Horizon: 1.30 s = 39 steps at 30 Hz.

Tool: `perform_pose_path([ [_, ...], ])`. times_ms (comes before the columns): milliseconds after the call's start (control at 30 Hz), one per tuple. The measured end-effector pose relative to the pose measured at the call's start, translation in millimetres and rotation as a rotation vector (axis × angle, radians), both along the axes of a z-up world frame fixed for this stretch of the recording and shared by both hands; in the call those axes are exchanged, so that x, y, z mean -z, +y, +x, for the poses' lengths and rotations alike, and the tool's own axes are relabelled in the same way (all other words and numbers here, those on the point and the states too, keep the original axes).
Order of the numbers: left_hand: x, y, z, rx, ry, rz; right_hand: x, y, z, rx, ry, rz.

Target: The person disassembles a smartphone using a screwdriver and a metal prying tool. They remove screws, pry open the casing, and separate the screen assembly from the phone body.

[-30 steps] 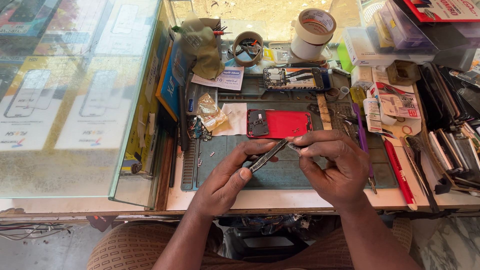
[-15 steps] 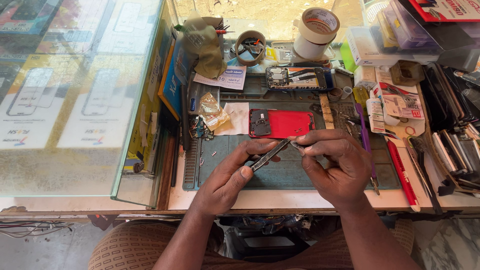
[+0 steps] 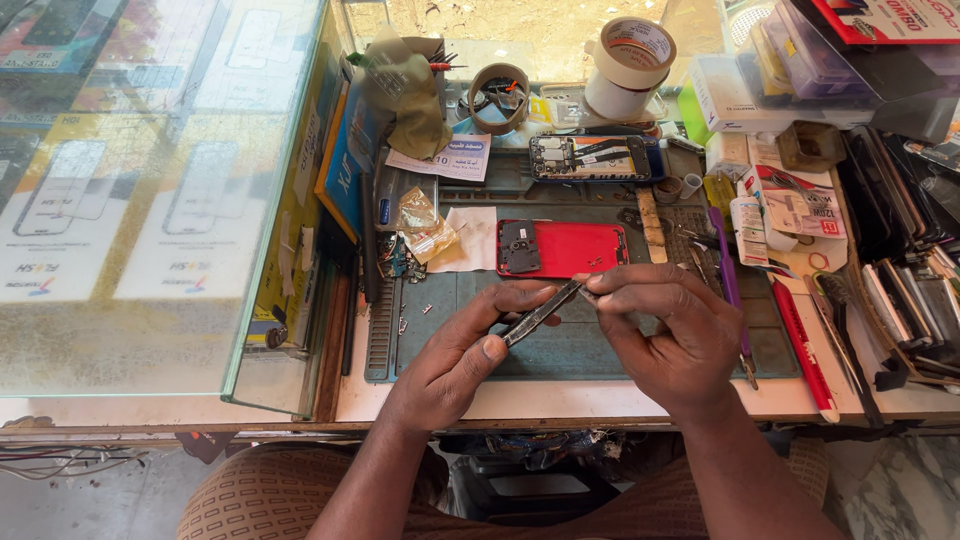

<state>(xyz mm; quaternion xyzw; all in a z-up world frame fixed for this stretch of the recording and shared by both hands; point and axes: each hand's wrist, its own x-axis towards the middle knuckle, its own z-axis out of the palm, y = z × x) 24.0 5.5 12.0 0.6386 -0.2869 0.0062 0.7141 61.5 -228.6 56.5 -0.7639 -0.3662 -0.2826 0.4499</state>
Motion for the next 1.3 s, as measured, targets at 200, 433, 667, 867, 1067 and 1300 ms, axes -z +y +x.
perform_pose_path([
  [200, -1, 2, 1, 0.019, 0.002, -0.016, -5, 1, -1, -0.014, -0.009, -0.008],
  [433, -3, 2, 1, 0.050, 0.042, -0.058, -8, -1, 3, -0.066, 0.014, -0.015],
  [667, -3, 3, 3, 0.059, 0.035, -0.071, -8, -2, 10, -0.131, 0.074, 0.029],
  [867, -2, 3, 4, 0.076, 0.031, -0.089, -13, -5, 16, -0.180, 0.139, 0.017],
  [1067, -2, 3, 4, 0.072, 0.041, -0.089, -19, -9, 26, -0.272, 0.226, 0.013],
  [1300, 1, 3, 3, 0.059, 0.047, -0.084, -22, -12, 28, -0.337, 0.293, -0.006],
])
